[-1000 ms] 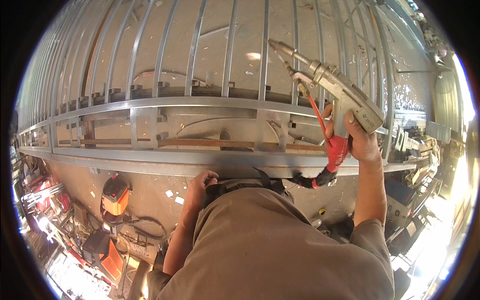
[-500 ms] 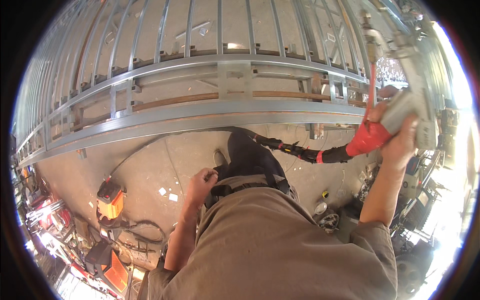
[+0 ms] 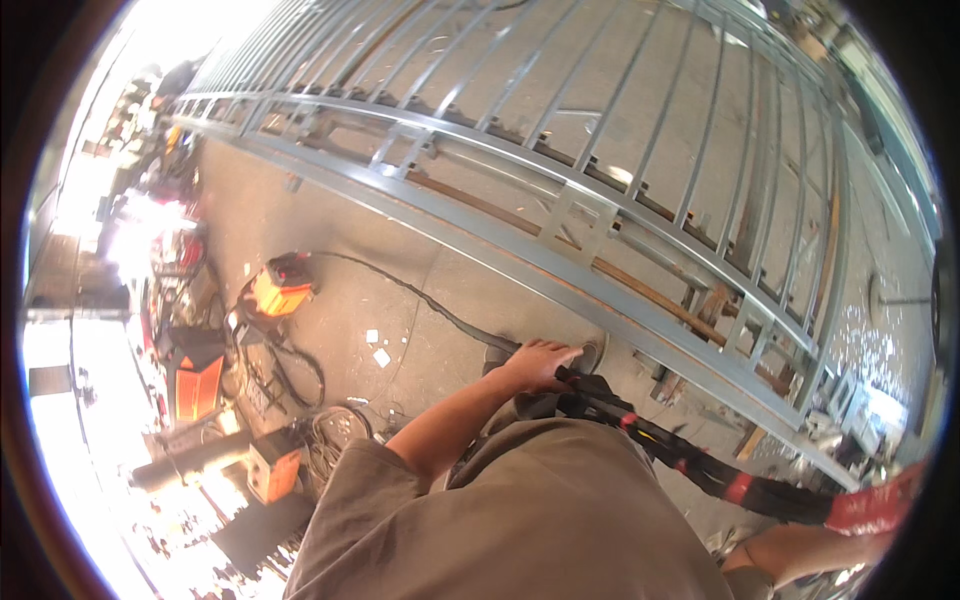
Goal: The person welds a metal frame using a handheld welding torch, creating bright sparks along the seams. They reposition the frame and continue welding different sections, then briefly use a hammer to tap the structure before resuming welding.
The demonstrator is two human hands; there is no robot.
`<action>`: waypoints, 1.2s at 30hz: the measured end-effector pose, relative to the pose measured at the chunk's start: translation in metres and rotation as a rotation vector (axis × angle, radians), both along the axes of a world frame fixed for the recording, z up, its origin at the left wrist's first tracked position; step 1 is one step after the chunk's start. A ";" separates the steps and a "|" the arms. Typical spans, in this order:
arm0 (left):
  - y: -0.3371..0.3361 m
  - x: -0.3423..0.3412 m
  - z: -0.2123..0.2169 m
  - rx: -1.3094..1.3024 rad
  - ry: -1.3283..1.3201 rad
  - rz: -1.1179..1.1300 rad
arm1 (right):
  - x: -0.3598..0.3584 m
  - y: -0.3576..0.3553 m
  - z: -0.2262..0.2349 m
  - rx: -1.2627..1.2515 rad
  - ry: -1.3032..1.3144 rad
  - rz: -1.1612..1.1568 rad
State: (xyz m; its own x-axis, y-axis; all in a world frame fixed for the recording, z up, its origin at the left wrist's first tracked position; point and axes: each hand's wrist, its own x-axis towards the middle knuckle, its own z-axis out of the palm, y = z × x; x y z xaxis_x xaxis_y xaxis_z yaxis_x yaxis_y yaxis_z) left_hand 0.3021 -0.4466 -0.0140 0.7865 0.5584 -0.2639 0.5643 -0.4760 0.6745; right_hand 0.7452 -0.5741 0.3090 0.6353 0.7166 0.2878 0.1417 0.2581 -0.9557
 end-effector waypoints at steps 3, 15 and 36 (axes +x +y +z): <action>-0.007 0.017 -0.027 -0.228 -0.002 -0.169 | 0.012 0.000 -0.027 -0.076 0.038 0.063; -0.034 -0.011 -0.007 -0.037 -0.002 0.263 | -0.139 0.023 -0.179 -0.594 0.254 0.554; -0.204 0.184 0.085 -0.082 0.095 0.251 | 0.051 -0.118 -0.123 -0.292 0.224 0.345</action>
State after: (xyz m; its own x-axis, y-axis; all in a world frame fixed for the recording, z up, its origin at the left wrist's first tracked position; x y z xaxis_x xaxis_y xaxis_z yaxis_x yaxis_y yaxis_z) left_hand 0.4860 -0.6505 0.0708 0.5959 0.7063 -0.3821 0.7202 -0.2596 0.6433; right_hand 0.7964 -0.6917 0.1856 0.3702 0.9262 -0.0722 -0.1217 -0.0287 -0.9922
